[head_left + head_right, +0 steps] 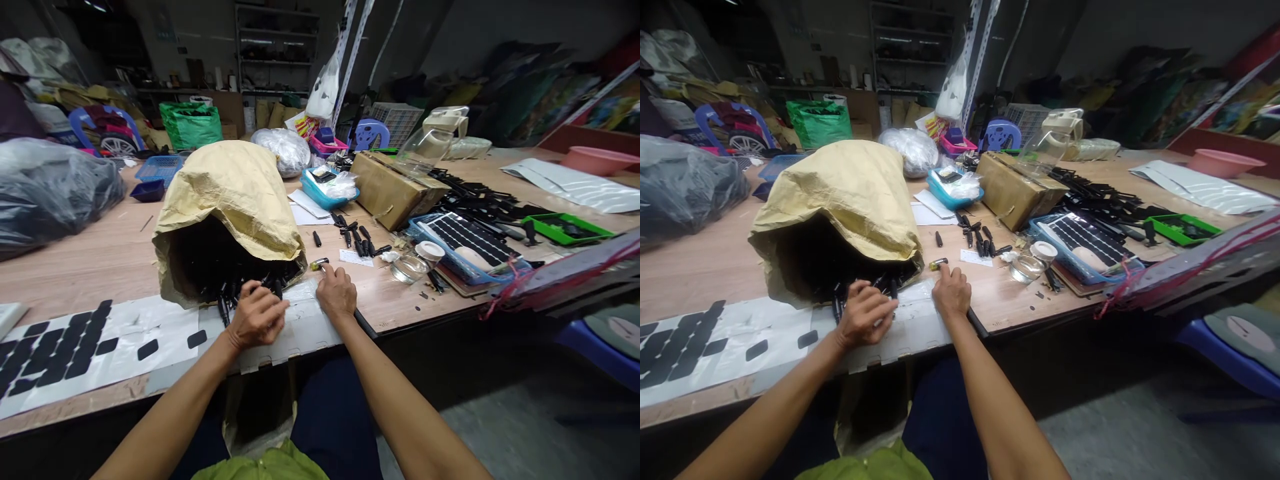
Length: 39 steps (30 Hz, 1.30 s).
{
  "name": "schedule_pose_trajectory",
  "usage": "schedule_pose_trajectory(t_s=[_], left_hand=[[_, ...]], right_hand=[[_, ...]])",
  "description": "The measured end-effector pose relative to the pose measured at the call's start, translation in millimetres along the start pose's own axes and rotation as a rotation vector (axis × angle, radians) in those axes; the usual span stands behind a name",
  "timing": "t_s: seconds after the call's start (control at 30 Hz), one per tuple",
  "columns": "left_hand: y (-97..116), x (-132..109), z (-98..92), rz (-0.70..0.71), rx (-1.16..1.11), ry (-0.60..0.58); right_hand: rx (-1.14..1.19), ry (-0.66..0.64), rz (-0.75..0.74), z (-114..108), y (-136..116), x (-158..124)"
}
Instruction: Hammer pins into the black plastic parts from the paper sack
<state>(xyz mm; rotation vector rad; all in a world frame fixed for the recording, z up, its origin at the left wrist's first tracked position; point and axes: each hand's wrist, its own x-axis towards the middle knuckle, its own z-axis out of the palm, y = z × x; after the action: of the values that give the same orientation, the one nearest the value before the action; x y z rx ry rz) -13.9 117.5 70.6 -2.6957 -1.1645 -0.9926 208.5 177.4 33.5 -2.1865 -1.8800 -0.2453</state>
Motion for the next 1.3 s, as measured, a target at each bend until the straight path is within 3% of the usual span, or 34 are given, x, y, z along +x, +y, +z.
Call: schedule_pose_trajectory(t_s=[0.1,0.17,0.23,0.37,0.47,0.53,0.67,0.83,0.97,1.07,1.17,1.3], left_hand=[[31,-10,3.8,0.133,-0.075,-0.024],[47,-21,5.1,0.092,-0.104,0.035],[52,-36,2.3,-0.108,-0.095,0.160],[33,-57,-16.3,-0.767,0.052,0.335],[6,-58,-32.6,-1.112,0.193,0.207],[-9,-54,-40.1,-1.173,0.225,0.047],[-21,-51,-50.4,-1.144,0.238,-0.122],[-7,-74,-61.9,-1.165,0.270,-0.148],[14,-89,-52.1,-0.803,0.093,-0.075],[25,-83,-33.1,-0.567,-0.048,-0.081],[28,-66,-16.7,-0.484,-0.105,-0.108],[21,-53,-8.7,-0.470,-0.179,-0.162]], right_hand=[[0.002,0.014,0.004,1,0,0],[0.001,0.025,0.003,2,0,-1],[0.000,0.025,0.001,3,1,0],[0.009,0.020,-0.001,3,1,0],[0.015,0.015,0.001,1,1,0],[0.017,0.010,0.001,1,0,0],[0.010,0.012,-0.008,1,0,0],[0.021,0.018,-0.003,1,0,0],[0.021,0.016,-0.002,0,-1,0],[0.011,0.011,0.000,0,-1,0],[0.004,0.006,-0.004,0,0,-1],[0.043,-0.001,-0.001,1,1,1]])
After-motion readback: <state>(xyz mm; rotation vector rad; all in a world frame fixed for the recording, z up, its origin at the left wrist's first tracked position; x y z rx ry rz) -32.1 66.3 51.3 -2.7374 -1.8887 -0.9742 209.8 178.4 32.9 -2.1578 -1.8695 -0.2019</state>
